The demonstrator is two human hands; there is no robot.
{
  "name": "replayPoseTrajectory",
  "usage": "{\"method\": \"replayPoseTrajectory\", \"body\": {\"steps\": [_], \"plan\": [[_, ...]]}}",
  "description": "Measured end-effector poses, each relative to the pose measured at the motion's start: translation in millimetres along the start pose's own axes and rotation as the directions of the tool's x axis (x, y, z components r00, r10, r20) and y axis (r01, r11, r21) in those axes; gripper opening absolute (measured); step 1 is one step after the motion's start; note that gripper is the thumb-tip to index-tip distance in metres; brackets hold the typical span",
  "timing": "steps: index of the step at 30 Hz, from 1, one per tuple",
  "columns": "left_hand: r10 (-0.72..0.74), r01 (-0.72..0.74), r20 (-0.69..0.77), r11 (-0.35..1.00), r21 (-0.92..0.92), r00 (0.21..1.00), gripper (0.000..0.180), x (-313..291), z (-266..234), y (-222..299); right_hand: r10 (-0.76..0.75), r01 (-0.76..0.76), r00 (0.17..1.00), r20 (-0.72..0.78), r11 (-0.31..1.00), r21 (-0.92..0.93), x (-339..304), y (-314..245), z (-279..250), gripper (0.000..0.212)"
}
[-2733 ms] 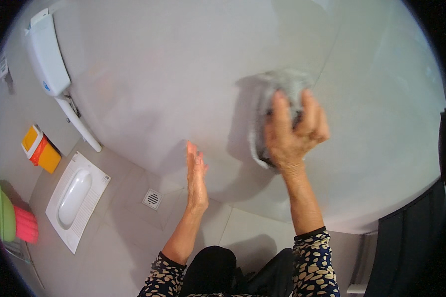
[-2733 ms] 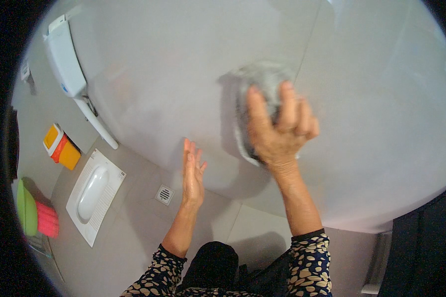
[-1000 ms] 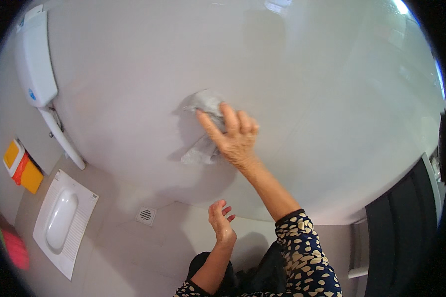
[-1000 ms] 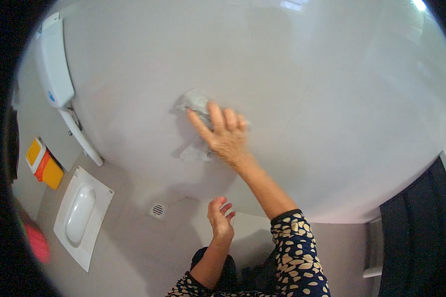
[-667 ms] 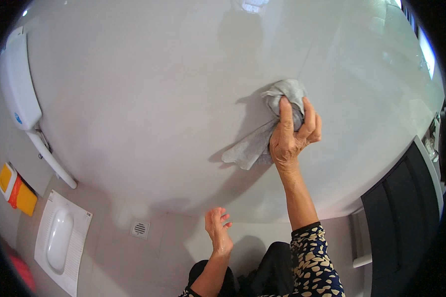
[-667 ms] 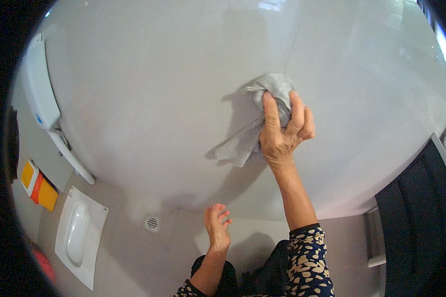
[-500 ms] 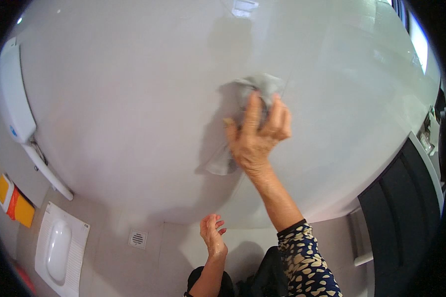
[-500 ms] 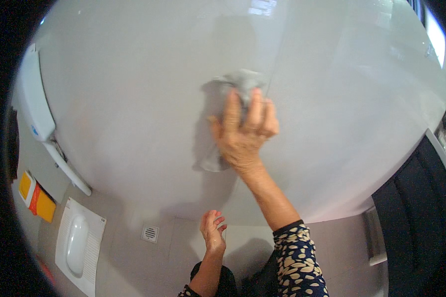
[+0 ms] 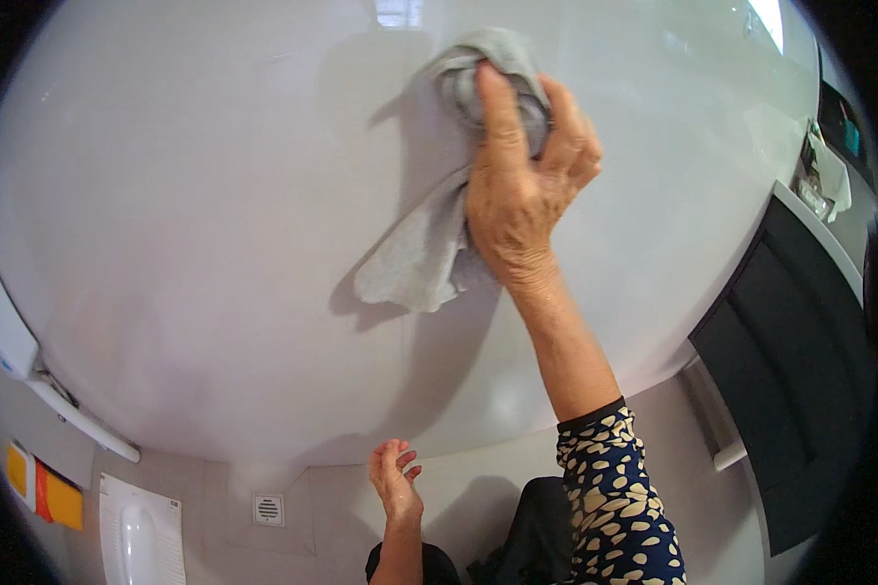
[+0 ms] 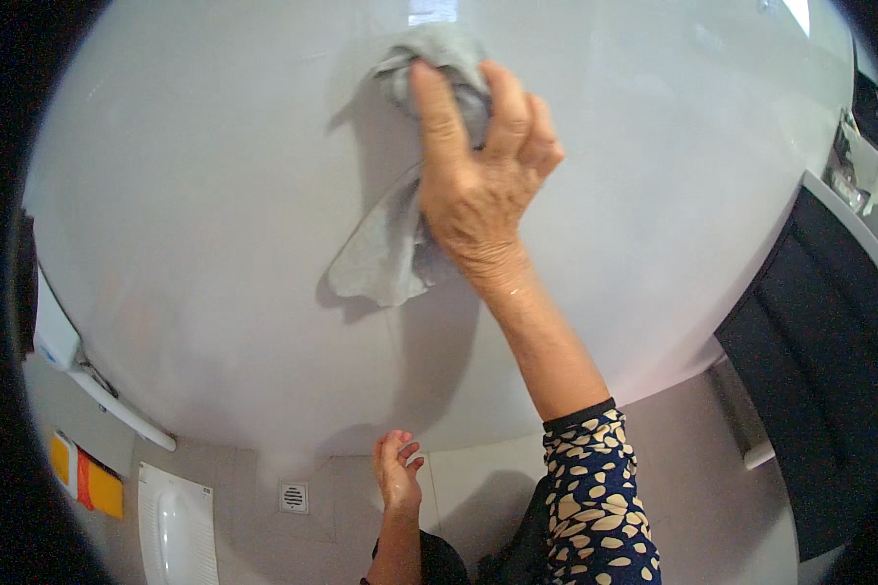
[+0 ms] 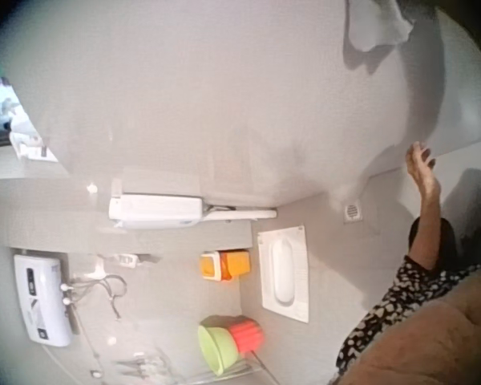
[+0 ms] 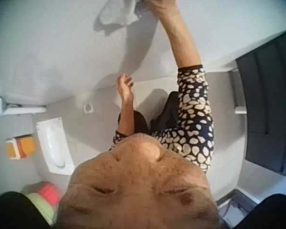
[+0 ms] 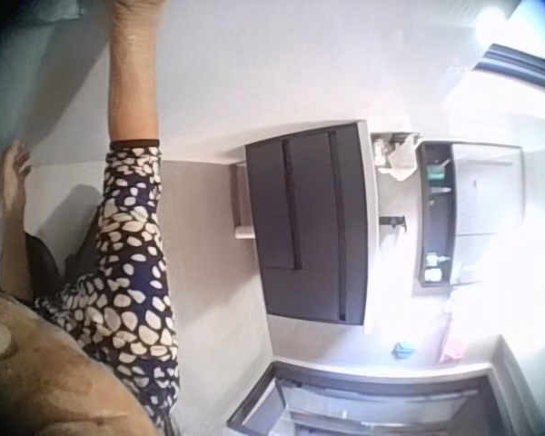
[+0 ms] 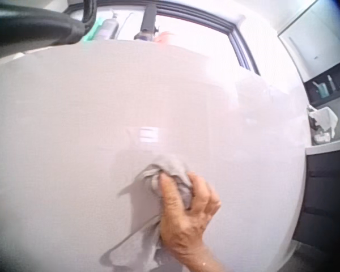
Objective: The person wipes a bathroom wall with a cloth, then rinses and wrings the cloth in a sink. They continue wiping the wall and window sill, repeatedly rinsing and wringing the cloth to clean the surfaces.
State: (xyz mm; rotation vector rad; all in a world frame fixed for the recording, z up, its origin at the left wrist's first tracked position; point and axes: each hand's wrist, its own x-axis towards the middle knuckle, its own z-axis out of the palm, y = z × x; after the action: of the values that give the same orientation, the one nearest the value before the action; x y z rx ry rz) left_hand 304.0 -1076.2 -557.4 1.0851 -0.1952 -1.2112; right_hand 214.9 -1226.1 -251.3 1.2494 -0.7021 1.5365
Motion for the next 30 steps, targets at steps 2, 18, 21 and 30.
{"method": "replayPoseTrajectory", "body": {"steps": [2,18,21,30], "plan": [[0.003,-0.003,0.021,1.000,-0.004,1.000,0.029,-3,4,-2,0.044,-0.044,0.999,-0.021,0.998,-0.037,-1,30,-7,0.047],[0.080,-0.072,0.063,0.990,-0.120,0.995,0.022,-39,3,19,0.584,-0.608,0.789,-0.191,0.696,-0.383,-75,108,-43,0.052],[0.109,-0.101,0.055,0.986,-0.130,0.993,0.023,-47,-1,26,0.466,-0.458,0.884,-0.034,0.851,-0.258,-89,42,-35,0.059],[0.225,-0.213,0.050,0.960,-0.181,0.973,0.022,-67,0,32,-0.078,0.072,0.993,0.094,0.995,0.064,-128,-90,-32,0.027]]}}
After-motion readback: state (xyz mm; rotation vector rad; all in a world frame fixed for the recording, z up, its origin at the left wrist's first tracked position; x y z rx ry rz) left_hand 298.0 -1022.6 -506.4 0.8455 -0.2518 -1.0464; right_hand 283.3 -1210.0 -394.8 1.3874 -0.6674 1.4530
